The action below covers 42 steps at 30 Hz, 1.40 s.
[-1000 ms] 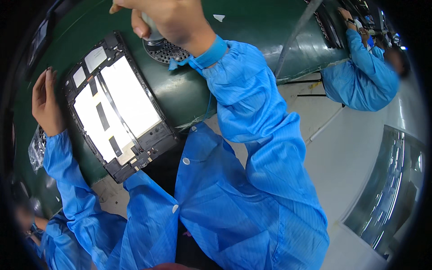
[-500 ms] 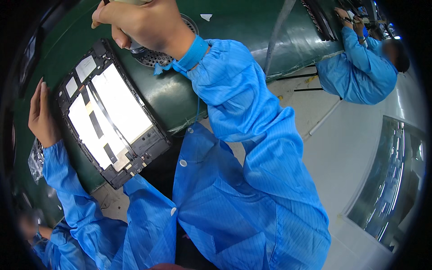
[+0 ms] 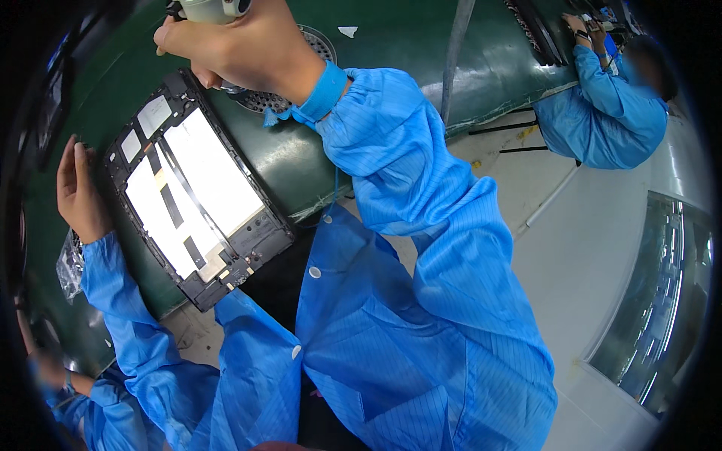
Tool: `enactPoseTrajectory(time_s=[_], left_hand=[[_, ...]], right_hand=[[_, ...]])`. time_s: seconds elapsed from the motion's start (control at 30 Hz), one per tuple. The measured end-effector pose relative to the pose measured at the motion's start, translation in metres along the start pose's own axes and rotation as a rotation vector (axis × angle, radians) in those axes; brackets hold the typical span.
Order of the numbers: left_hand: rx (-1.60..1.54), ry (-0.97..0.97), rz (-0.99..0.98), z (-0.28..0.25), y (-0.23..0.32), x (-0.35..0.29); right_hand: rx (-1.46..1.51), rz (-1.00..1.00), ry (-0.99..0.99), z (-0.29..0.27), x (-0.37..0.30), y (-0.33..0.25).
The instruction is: Assemble tablet screen components using an electric screwdriver on a production line.
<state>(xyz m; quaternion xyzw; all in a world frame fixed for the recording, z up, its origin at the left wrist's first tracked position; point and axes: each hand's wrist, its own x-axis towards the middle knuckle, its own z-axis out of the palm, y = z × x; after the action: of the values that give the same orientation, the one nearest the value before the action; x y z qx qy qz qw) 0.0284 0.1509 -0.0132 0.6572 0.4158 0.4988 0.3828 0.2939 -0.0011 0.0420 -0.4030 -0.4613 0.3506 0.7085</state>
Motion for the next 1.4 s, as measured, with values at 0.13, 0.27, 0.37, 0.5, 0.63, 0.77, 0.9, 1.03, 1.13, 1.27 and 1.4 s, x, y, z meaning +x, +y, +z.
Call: enactPoseTrajectory(time_s=[0.13,0.27,0.37,0.5,0.63,0.77,0.9,1.03,1.13,1.27,1.4], left_hand=[[-0.024,-0.028,-0.027,-0.003,-0.007,0.002],[-0.017,-0.031,-0.026,-0.004,-0.007,0.002],[-0.022,-0.036,-0.029,-0.005,-0.008,0.002],[-0.032,-0.041,-0.034,-0.005,-0.007,0.003],[-0.028,-0.043,-0.023,-0.004,-0.01,0.004],[-0.032,-0.046,-0.003,-0.006,-0.011,0.004],[-0.028,-0.055,-0.007,-0.008,-0.013,0.005],[-0.009,-0.065,0.003,-0.008,-0.012,0.006],[-0.002,-0.055,-0.01,-0.01,-0.011,0.005],[-0.035,-0.058,0.0,-0.007,-0.009,0.005],[-0.052,-0.045,-0.013,-0.005,-0.005,0.003]], right_hand=[[-0.049,-0.044,0.019,-0.003,0.0,-0.004],[-0.056,-0.055,0.024,-0.006,0.0,0.0],[-0.045,-0.067,0.007,-0.007,0.001,0.003],[-0.005,-0.082,0.008,-0.002,-0.002,0.0],[-0.014,-0.036,0.006,-0.003,-0.001,0.002],[-0.021,-0.044,0.023,-0.003,-0.001,0.001],[-0.041,0.01,0.056,0.002,-0.004,-0.006],[0.011,0.019,0.005,-0.001,-0.001,0.004],[-0.005,0.013,0.064,0.005,-0.001,0.001],[-0.058,-0.007,0.095,0.003,-0.002,-0.001],[-0.056,-0.048,0.104,0.0,0.001,-0.001]])
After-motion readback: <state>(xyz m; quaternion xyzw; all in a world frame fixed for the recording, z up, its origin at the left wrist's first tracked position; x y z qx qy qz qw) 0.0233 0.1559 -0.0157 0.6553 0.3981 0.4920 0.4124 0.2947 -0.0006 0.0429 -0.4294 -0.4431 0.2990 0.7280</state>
